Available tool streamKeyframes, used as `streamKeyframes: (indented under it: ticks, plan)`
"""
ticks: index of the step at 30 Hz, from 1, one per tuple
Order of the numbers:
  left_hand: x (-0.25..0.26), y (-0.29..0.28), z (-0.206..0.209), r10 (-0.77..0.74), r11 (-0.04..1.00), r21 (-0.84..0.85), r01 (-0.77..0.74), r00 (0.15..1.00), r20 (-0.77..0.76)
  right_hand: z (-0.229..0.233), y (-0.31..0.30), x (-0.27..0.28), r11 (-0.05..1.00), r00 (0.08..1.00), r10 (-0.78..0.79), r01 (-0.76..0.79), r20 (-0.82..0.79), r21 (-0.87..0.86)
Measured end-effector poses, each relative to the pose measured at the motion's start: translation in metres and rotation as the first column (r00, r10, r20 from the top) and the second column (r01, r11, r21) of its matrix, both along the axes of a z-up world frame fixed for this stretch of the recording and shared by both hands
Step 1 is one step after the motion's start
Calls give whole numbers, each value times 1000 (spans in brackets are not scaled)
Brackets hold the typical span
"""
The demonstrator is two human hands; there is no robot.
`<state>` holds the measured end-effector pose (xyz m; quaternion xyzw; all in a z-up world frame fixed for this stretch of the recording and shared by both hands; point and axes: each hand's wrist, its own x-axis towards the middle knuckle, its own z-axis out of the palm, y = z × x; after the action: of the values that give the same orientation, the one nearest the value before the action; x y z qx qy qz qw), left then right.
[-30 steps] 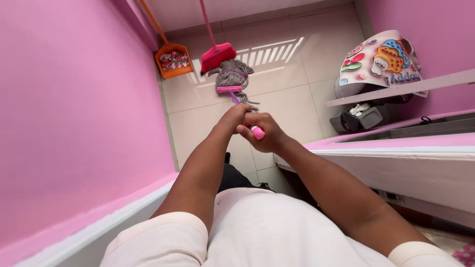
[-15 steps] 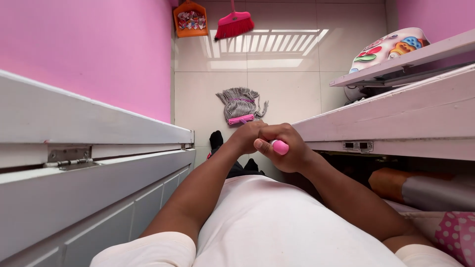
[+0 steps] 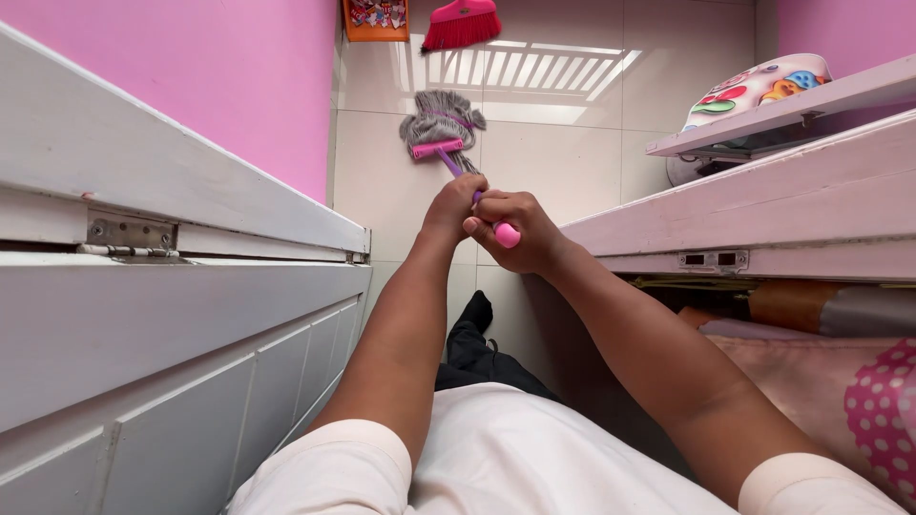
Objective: The person sweeps scraps of paper into a dustpan and then mops the floor in a hallway and on a balcony.
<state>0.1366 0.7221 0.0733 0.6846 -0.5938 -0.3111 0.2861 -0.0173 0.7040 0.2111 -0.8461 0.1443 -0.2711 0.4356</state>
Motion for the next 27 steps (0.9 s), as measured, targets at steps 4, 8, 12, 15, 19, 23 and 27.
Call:
streamKeyframes:
  ticks: [4, 8, 12, 15, 19, 23, 27]
  plan:
    - [11, 20, -15, 626, 778, 610, -146, 255, -737, -22, 40, 10, 1000, 997, 19, -17, -76, 20]
    - [13, 90, -12, 48, 998, 54, -39, 986, -162, -21, 107, 4, 994, 997, -28, 36, -69, 108]
    - [0, 157, 14, -88, 996, -32, 88, 996, 11, 16, 161, -10, 999, 996, 7, -2, -85, 54]
    - [-10, 200, 42, -213, 977, 2, 213, 977, 24, 51, 193, -24, 995, 985, 70, -57, -157, 87]
    - [-30, 250, 63, -382, 924, -17, 382, 918, -110, 82, 232, -38, 973, 977, 84, -38, -195, 226]
    - [-44, 294, 52, -422, 904, -74, 420, 906, -18, 90, 270, -42, 961, 982, 92, -44, -166, 274]
    - [-39, 321, 39, -410, 884, -241, 400, 912, 10, 82, 307, -44, 967, 986, 119, -89, -113, 239]
